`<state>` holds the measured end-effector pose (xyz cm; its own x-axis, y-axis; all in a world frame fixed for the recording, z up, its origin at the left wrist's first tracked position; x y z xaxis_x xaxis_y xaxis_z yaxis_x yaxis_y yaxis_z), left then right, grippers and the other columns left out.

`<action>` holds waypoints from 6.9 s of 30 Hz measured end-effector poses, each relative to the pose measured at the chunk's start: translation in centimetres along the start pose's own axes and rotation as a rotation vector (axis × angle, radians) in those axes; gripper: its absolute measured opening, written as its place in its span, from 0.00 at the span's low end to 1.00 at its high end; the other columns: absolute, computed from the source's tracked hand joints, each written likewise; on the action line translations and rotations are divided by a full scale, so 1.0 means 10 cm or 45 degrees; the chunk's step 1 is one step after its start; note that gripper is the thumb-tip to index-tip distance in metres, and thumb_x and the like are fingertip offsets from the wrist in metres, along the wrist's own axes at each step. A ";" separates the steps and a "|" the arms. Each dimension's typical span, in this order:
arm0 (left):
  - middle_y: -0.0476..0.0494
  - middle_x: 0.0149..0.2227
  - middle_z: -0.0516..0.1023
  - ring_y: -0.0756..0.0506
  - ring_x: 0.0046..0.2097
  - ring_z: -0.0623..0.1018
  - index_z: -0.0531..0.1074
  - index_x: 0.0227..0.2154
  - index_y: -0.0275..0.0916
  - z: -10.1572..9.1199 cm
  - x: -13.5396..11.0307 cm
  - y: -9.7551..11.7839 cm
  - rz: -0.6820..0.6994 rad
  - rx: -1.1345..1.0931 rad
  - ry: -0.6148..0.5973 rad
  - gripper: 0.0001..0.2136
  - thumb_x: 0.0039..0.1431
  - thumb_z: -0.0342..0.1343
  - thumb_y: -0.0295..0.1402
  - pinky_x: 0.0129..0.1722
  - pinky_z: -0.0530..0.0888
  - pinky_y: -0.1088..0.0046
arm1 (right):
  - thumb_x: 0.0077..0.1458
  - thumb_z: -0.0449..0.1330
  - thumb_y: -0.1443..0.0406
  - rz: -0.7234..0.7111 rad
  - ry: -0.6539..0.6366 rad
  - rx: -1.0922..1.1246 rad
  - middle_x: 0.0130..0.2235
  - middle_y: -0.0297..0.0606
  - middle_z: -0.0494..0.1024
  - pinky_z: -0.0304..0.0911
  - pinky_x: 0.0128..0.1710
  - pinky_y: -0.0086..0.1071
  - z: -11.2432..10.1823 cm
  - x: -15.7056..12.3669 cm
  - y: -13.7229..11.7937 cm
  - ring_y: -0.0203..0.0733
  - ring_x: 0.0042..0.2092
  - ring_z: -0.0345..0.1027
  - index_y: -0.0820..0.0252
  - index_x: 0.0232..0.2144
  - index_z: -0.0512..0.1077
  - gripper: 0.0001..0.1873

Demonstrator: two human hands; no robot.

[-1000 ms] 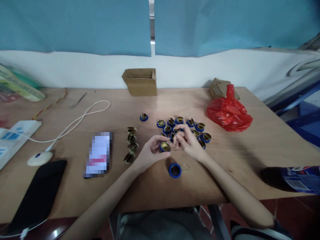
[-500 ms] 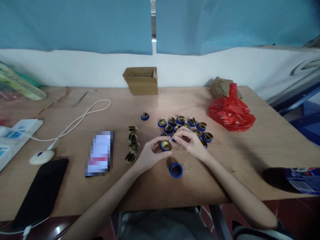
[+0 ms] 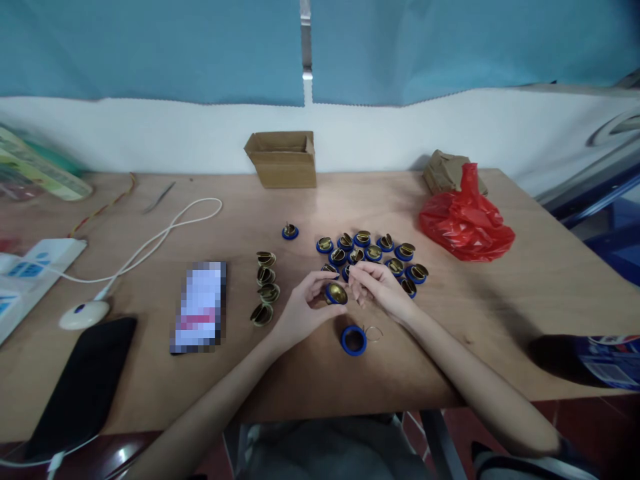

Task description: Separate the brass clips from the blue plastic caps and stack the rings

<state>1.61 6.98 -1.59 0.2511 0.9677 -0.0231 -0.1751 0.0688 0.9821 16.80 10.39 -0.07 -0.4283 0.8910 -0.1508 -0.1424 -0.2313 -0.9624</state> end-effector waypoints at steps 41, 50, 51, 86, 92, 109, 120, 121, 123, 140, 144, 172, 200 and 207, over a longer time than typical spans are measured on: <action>0.42 0.43 0.83 0.40 0.47 0.83 0.75 0.44 0.41 -0.04 -0.09 0.11 0.338 0.481 0.174 0.23 0.47 0.74 0.40 0.50 0.79 0.61 | 0.60 0.63 0.57 -0.233 -0.154 -0.418 0.27 0.28 0.67 0.58 0.28 0.28 0.17 -0.09 -0.06 0.33 0.27 0.61 0.58 0.29 0.66 0.14; 0.38 0.52 0.81 0.41 0.54 0.82 0.70 0.48 0.42 -0.01 -0.14 0.20 0.674 0.740 0.143 0.16 0.60 0.66 0.31 0.54 0.80 0.59 | 0.65 0.60 0.68 -0.996 -0.065 -1.142 0.27 0.33 0.69 0.67 0.38 0.34 0.34 -0.30 -0.37 0.41 0.36 0.66 0.57 0.29 0.64 0.12; 0.38 0.53 0.81 0.41 0.55 0.81 0.70 0.49 0.42 0.00 -0.16 0.22 0.720 0.808 0.139 0.15 0.61 0.64 0.29 0.55 0.80 0.58 | 0.65 0.59 0.69 -1.068 -0.072 -1.206 0.27 0.34 0.69 0.69 0.39 0.35 0.36 -0.33 -0.38 0.42 0.38 0.67 0.57 0.30 0.64 0.11; 0.37 0.55 0.80 0.41 0.59 0.79 0.67 0.60 0.40 0.05 -0.30 0.32 1.249 0.941 0.203 0.23 0.64 0.56 0.19 0.56 0.79 0.58 | 0.65 0.59 0.71 -1.340 -0.045 -1.456 0.29 0.38 0.73 0.73 0.45 0.39 0.47 -0.46 -0.40 0.47 0.44 0.69 0.61 0.35 0.71 0.05; 0.38 0.54 0.80 0.41 0.53 0.82 0.66 0.61 0.42 0.06 -0.28 0.24 1.085 0.964 0.255 0.26 0.61 0.63 0.25 0.52 0.82 0.61 | 0.65 0.63 0.60 -1.069 0.118 -1.187 0.25 0.28 0.66 0.64 0.30 0.29 0.29 -0.36 -0.36 0.37 0.30 0.65 0.56 0.38 0.67 0.10; 0.42 0.52 0.81 0.43 0.51 0.81 0.66 0.60 0.45 0.15 -0.28 0.29 1.010 1.084 0.281 0.25 0.61 0.61 0.23 0.51 0.79 0.63 | 0.52 0.65 0.64 -0.274 0.083 -0.417 0.21 0.16 0.51 0.50 0.25 0.26 0.15 -0.07 -0.09 0.30 0.22 0.46 0.54 0.38 0.60 0.17; 0.43 0.46 0.83 0.39 0.47 0.80 0.71 0.47 0.42 0.05 -0.11 0.17 0.659 1.393 0.259 0.18 0.56 0.56 0.18 0.49 0.69 0.57 | 0.62 0.60 0.56 -0.486 0.217 -0.412 0.23 0.21 0.58 0.50 0.23 0.28 -0.06 -0.06 -0.28 0.32 0.22 0.50 0.54 0.41 0.61 0.13; 0.42 0.47 0.83 0.38 0.47 0.80 0.70 0.50 0.42 0.05 -0.10 0.15 0.649 1.420 0.238 0.18 0.58 0.56 0.19 0.48 0.69 0.57 | 0.62 0.59 0.56 -0.496 0.233 -0.419 0.23 0.21 0.58 0.49 0.22 0.28 -0.07 -0.05 -0.28 0.32 0.22 0.50 0.54 0.41 0.61 0.12; 0.38 0.50 0.82 0.37 0.49 0.78 0.68 0.56 0.40 0.05 -0.10 0.13 0.642 1.477 0.185 0.20 0.61 0.56 0.23 0.49 0.70 0.56 | 0.62 0.60 0.56 -0.515 0.255 -0.413 0.23 0.22 0.58 0.49 0.22 0.28 -0.09 -0.04 -0.28 0.32 0.22 0.50 0.54 0.41 0.62 0.12; 0.38 0.47 0.78 0.38 0.50 0.73 0.69 0.59 0.40 0.18 -0.10 0.16 0.878 1.425 -0.132 0.19 0.68 0.50 0.25 0.51 0.77 0.54 | 0.61 0.59 0.56 -0.504 0.320 -0.548 0.22 0.24 0.61 0.53 0.24 0.30 -0.18 0.04 -0.19 0.34 0.22 0.55 0.55 0.36 0.65 0.10; 0.37 0.50 0.78 0.39 0.52 0.74 0.72 0.54 0.38 0.22 -0.11 0.16 0.892 1.422 -0.158 0.14 0.69 0.49 0.26 0.52 0.77 0.54 | 0.60 0.59 0.58 -0.549 0.340 -0.621 0.22 0.24 0.62 0.54 0.26 0.30 -0.21 0.08 -0.16 0.35 0.23 0.55 0.55 0.35 0.66 0.08; 0.37 0.47 0.78 0.39 0.51 0.75 0.72 0.44 0.38 0.22 -0.09 0.12 0.828 1.534 -0.260 0.07 0.69 0.49 0.28 0.55 0.75 0.56 | 0.58 0.57 0.61 -0.728 0.239 -1.054 0.21 0.26 0.66 0.54 0.27 0.29 -0.06 0.06 -0.11 0.34 0.23 0.58 0.57 0.27 0.67 0.09; 0.50 0.29 0.76 0.40 0.35 0.78 0.67 0.52 0.39 0.00 0.04 0.01 0.450 1.443 -0.014 0.22 0.60 0.65 0.40 0.39 0.74 0.64 | 0.58 0.56 0.58 -0.640 0.375 -0.951 0.21 0.28 0.67 0.56 0.28 0.30 -0.09 0.11 -0.08 0.36 0.24 0.60 0.57 0.27 0.66 0.11; 0.45 0.40 0.81 0.41 0.44 0.80 0.63 0.57 0.40 0.05 -0.02 0.09 0.608 1.255 -0.006 0.20 0.64 0.55 0.25 0.51 0.74 0.59 | 0.59 0.57 0.58 -0.681 0.415 -0.932 0.22 0.28 0.68 0.57 0.28 0.30 -0.19 0.12 -0.11 0.36 0.24 0.60 0.57 0.27 0.67 0.11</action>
<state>1.94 6.76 -0.60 0.3639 0.8420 0.3983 0.5826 -0.5394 0.6080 18.12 12.49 0.35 -0.1836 0.8981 0.3995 0.3926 0.4396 -0.8078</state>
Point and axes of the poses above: each hand's wrist, its own x-axis towards the middle knuckle, its own z-axis out of the palm, y = z × x, the point moved 6 cm from there along x, towards the middle knuckle
